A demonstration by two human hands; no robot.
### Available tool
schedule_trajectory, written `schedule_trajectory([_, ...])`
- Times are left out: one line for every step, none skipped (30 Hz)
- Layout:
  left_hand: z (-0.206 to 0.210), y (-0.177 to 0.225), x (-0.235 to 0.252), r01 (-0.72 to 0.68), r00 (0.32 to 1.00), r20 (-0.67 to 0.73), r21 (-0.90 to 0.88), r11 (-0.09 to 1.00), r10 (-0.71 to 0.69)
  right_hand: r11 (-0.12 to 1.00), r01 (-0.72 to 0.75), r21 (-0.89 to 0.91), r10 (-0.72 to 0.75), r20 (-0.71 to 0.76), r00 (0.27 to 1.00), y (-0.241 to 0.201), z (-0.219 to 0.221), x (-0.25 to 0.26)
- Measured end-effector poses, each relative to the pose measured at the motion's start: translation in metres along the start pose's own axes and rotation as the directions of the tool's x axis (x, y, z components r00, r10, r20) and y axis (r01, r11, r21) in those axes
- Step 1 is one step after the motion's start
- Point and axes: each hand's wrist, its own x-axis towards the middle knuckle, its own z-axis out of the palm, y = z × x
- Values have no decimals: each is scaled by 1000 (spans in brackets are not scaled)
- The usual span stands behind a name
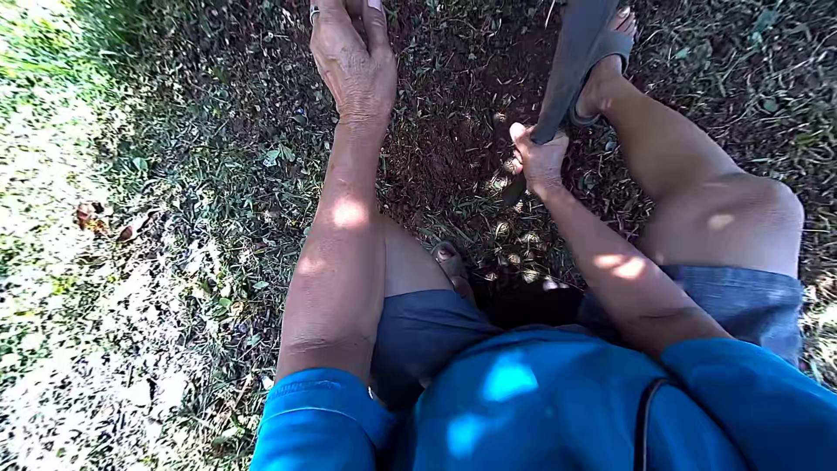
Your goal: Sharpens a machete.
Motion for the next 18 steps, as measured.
schedule_trajectory([3, 0, 0, -14, 1000, -7, -12, 1000, 13, 977, -115, -178, 122, 25, 992, 25, -8, -12])
schedule_trajectory([4, 2, 1, -24, 1000, -1, -21, 999, 24, 881, -277, -385, 324, 63, 944, 48, -17, -26])
schedule_trajectory([5, 4, 0, -25, 1000, 14, -21, 999, 25, 714, -385, -585, 536, 103, 838, 68, -26, -39])
schedule_trajectory([7, 6, 0, -28, 999, 33, -20, 999, 29, 536, -397, -745, 691, 117, 713, 82, -33, -52])
schedule_trajectory([9, 8, -2, -34, 998, 51, -14, 999, 34, 411, -365, -835, 776, 110, 621, 90, -36, -63])
schedule_trajectory([11, 9, -3, -41, 997, 72, -7, 999, 42, 353, -327, -876, 811, 112, 575, 90, -36, -71])
schedule_trajectory([11, 10, -2, -51, 995, 87, -2, 999, 51, 340, -290, -895, 810, 122, 574, 85, -35, -74])
schedule_trajectory([12, 11, -2, -48, 995, 93, -1, 999, 48, 349, -256, -902, 795, 140, 590, 78, -37, -71])
schedule_trajectory([13, 11, -3, -39, 995, 91, -3, 999, 40, 376, -217, -901, 766, 171, 620, 72, -42, -65])
schedule_trajectory([13, 12, -3, -34, 996, 86, -6, 999, 35, 414, -173, -894, 716, 202, 668, 68, -47, -56])
schedule_trajectory([13, 13, -2, -36, 996, 79, -12, 999, 37, 459, -135, -878, 652, 231, 722, 63, -50, -45])
schedule_trajectory([12, 13, -1, -32, 997, 66, -14, 999, 33, 506, -109, -855, 585, 247, 772, 55, -50, -34])
schedule_trajectory([12, 12, -1, -29, 998, 47, -13, 999, 30, 556, -123, -822, 532, 238, 813, 41, -47, -24])
schedule_trajectory([11, 10, -1, -24, 999, 29, -10, 1000, 25, 621, -150, -770, 472, 214, 855, 25, -42, -16])
schedule_trajectory([10, 8, -2, -24, 1000, 8, -8, 1000, 24, 712, -162, -683, 381, 182, 906, 12, -36, -9])
schedule_trajectory([10, 4, -2, -33, 999, -22, -14, 999, 33, 822, -149, -550, 269, 144, 952, 1, -30, -1])
schedule_trajectory([8, 1, -2, -36, 999, -41, -23, 999, 35, 923, -130, -363, 179, 103, 979, -12, -23, 6])
schedule_trajectory([6, -2, -2, -33, 998, -47, -27, 999, 32, 985, -89, -148, 99, 59, 993, -26, -16, 11])
